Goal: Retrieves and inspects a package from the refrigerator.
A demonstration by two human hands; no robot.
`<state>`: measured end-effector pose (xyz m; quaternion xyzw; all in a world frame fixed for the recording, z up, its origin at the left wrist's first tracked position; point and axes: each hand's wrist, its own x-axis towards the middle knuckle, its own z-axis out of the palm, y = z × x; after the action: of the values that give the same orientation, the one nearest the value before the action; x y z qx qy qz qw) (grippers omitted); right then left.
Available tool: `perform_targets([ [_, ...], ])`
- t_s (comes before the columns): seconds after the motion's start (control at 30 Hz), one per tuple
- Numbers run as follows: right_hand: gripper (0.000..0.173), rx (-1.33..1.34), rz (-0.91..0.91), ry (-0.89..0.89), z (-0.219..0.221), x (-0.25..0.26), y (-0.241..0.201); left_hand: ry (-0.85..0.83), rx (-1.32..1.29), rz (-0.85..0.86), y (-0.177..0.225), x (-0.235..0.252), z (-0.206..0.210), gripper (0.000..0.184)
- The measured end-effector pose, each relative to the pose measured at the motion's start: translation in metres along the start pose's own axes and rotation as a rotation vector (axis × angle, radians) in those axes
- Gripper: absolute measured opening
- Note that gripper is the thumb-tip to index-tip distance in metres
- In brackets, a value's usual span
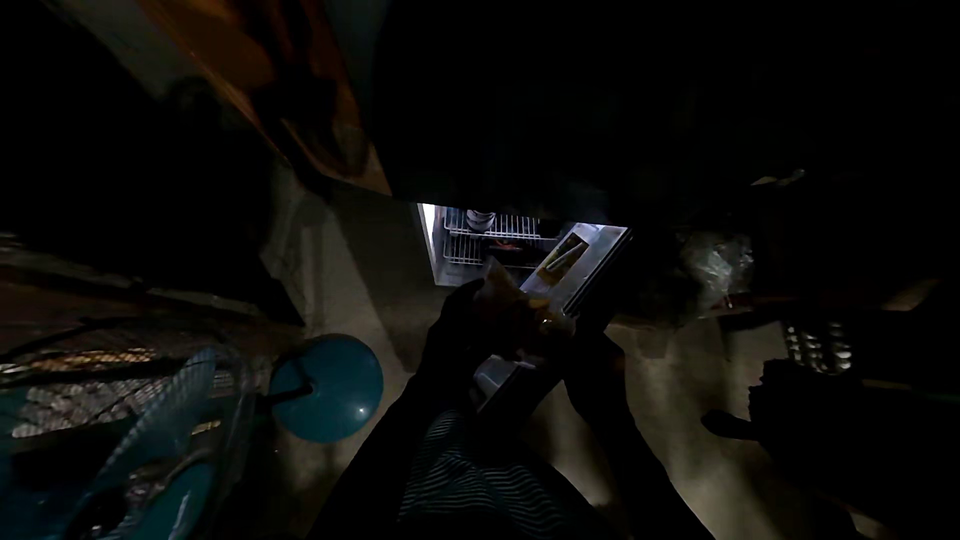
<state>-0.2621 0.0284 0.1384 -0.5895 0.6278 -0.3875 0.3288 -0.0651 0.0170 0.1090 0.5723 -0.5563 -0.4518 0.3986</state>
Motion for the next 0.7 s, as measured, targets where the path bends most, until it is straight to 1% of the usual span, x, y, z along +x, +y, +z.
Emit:
perform_targets([
  [0.07, 0.024, 0.023, 0.047, 0.002, -0.001, 0.002, 0.000, -0.010, -0.016, -0.053, 0.003, 0.002, 0.000, 0.069],
  [0.1, 0.020, 0.070, 0.082, 0.006, -0.002, 0.004, 0.000, -0.013, -0.037, -0.088, 0.004, 0.003, 0.000, 0.070],
  [0.13, 0.013, 0.132, 0.116, 0.005, -0.004, 0.005, 0.001, -0.013, -0.063, -0.093, 0.002, 0.003, 0.000, 0.071],
  [0.2, 0.009, 0.217, 0.144, 0.002, -0.008, 0.006, 0.005, -0.008, -0.131, -0.088, -0.003, 0.001, -0.002, 0.069],
  [0.23, 0.010, 0.233, 0.160, 0.008, -0.010, 0.007, 0.006, -0.004, -0.170, -0.105, -0.005, 0.001, -0.002, 0.064],
  [0.3, 0.009, 0.261, 0.190, 0.033, -0.012, 0.007, 0.010, 0.000, -0.223, -0.135, -0.009, 0.000, -0.002, 0.047],
  [0.37, 0.009, 0.283, 0.170, 0.058, -0.014, 0.006, 0.017, -0.010, -0.170, -0.112, -0.009, -0.001, -0.002, 0.028],
  [0.4, 0.011, 0.303, 0.146, 0.061, -0.015, 0.005, 0.021, -0.018, -0.140, -0.086, -0.008, -0.002, -0.002, 0.023],
  [0.43, 0.012, 0.306, 0.126, 0.062, -0.016, 0.005, 0.022, -0.024, -0.128, -0.064, -0.005, -0.003, -0.002, 0.022],
  [0.53, 0.015, 0.339, 0.089, 0.051, -0.020, 0.003, 0.028, -0.038, -0.195, -0.014, 0.010, -0.003, 0.004, 0.023],
  [0.6, 0.018, 0.392, 0.041, 0.031, -0.024, 0.002, 0.035, -0.036, -0.208, 0.047, 0.001, -0.002, 0.010, 0.025],
  [0.7, 0.020, 0.457, -0.007, 0.003, -0.030, 0.000, 0.041, -0.041, -0.222, 0.110, -0.002, -0.001, 0.017, 0.026],
])
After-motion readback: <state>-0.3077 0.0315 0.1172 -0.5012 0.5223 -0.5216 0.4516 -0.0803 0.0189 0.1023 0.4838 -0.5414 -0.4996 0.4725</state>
